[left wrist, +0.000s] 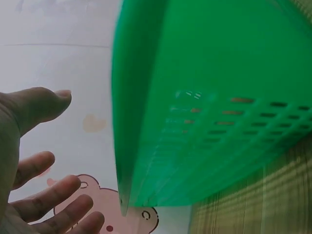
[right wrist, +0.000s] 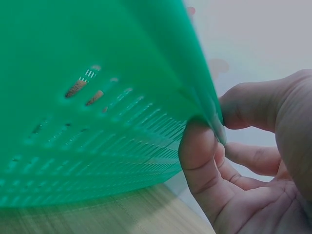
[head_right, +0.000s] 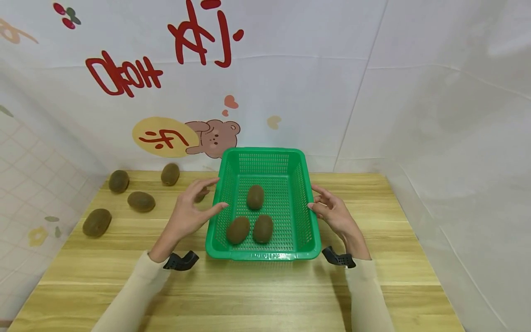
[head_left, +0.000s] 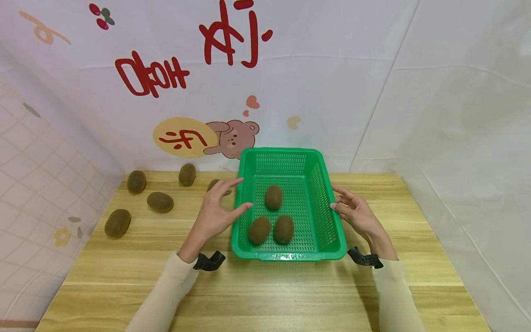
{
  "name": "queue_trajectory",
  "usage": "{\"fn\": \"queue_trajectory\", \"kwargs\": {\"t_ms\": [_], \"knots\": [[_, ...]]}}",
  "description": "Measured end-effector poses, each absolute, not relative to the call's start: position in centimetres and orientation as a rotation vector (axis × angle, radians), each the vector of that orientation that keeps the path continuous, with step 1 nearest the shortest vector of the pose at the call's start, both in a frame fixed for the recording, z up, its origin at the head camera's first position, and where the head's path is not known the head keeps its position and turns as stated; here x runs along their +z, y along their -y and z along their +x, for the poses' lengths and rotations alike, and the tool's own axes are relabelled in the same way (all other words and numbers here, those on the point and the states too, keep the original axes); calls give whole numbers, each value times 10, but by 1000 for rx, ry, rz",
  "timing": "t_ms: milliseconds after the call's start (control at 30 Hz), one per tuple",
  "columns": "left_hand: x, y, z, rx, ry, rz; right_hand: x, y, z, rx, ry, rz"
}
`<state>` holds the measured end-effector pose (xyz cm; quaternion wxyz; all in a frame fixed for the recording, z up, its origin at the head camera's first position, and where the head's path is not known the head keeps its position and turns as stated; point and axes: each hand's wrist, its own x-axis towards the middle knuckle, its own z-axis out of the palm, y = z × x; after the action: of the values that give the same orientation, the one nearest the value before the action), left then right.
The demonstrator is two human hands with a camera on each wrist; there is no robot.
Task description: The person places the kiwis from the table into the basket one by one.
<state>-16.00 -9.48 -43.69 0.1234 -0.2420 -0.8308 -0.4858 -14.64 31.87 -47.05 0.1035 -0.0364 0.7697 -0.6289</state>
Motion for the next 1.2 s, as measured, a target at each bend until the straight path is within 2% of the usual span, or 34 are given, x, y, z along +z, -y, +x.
{"fn": "queue_trajectory", "kwargs": {"t_ms": [467, 1200], "knots": [[-447, 117, -177, -1359, 2561, -492, -469, -318, -146, -1862, -2264, -98], [-495, 147, -214, -1268, 2691, -274, -469, -318, -146, -1874, -2253, -84]]}}
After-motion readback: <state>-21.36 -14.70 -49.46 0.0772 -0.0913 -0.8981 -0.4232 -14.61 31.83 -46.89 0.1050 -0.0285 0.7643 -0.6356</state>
